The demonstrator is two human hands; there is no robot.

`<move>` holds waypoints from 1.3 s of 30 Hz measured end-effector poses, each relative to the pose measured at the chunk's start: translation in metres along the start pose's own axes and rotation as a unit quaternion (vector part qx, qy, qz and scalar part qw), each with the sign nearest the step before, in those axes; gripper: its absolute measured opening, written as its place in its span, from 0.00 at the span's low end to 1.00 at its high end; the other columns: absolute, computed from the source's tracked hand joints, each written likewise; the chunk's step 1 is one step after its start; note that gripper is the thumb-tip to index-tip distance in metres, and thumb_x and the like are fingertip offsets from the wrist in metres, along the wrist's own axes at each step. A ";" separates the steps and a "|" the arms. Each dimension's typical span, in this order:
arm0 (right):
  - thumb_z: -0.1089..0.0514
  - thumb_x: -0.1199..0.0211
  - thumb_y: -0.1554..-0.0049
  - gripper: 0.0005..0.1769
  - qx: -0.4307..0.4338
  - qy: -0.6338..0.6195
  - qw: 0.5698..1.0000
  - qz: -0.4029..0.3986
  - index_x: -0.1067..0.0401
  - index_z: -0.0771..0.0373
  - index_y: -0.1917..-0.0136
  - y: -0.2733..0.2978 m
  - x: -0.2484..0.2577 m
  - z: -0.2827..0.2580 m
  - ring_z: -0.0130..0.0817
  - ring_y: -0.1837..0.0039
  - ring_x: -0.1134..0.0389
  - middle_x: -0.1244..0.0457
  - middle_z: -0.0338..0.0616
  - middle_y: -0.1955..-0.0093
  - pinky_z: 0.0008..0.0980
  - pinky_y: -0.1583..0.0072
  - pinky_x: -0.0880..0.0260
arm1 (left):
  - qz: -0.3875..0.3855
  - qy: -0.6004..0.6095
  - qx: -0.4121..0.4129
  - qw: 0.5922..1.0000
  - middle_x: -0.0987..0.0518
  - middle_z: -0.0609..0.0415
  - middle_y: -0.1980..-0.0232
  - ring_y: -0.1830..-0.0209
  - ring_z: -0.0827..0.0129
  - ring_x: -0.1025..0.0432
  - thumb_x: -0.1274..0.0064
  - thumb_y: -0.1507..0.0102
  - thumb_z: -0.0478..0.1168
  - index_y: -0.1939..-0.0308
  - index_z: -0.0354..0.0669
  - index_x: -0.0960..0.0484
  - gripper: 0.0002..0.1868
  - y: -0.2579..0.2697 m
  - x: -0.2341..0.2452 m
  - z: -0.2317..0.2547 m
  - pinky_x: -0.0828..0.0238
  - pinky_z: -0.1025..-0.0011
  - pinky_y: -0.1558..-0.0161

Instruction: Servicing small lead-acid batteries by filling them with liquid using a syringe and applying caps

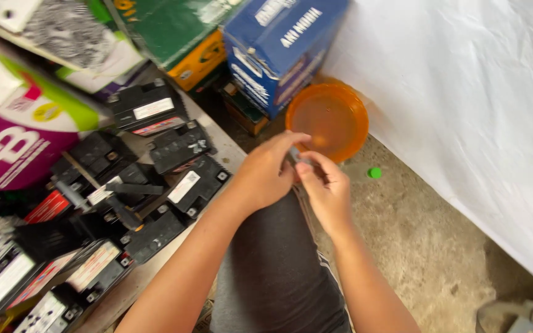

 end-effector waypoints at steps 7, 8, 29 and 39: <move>0.55 0.42 0.34 0.16 0.082 -0.154 0.981 -0.084 0.25 0.68 0.40 0.004 -0.027 -0.082 0.32 0.60 0.30 0.32 0.49 0.63 0.28 0.52 0.27 | 0.108 0.070 -0.067 0.989 0.18 0.42 0.42 0.36 0.46 0.25 0.47 0.34 0.30 0.38 0.39 0.23 0.19 0.050 0.051 -0.002 0.40 0.44 0.29; 0.55 0.43 0.34 0.19 0.098 -0.147 0.978 -0.107 0.27 0.70 0.37 0.006 -0.035 -0.095 0.32 0.60 0.30 0.32 0.50 0.64 0.28 0.52 0.28 | 0.124 0.081 -0.071 0.986 0.17 0.42 0.43 0.38 0.47 0.24 0.47 0.32 0.31 0.38 0.37 0.23 0.18 0.058 0.063 0.002 0.34 0.46 0.32; 0.51 0.50 0.32 0.19 0.325 -0.082 0.805 -0.489 0.27 0.68 0.40 0.068 -0.283 -0.290 0.42 0.29 0.33 0.34 0.50 0.38 0.36 0.26 0.31 | 0.323 0.097 0.077 0.938 0.27 0.62 0.62 0.69 0.80 0.39 0.57 0.27 0.42 0.34 0.38 0.25 0.19 0.276 0.278 0.005 0.39 0.78 0.66; 0.54 0.51 0.31 0.18 0.346 -0.064 0.807 -0.475 0.27 0.71 0.43 0.077 -0.318 -0.280 0.45 0.33 0.31 0.34 0.54 0.42 0.38 0.28 0.30 | 0.337 0.121 0.019 0.933 0.27 0.58 0.64 0.75 0.79 0.42 0.53 0.27 0.36 0.37 0.35 0.26 0.15 0.291 0.284 -0.029 0.43 0.79 0.72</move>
Point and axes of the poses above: each hand's wrist, its own y-axis away from the middle knuckle, its own x-axis out of the back of the hand, z = x × y, the point moved 1 cm from there along -y, towards the middle knuckle
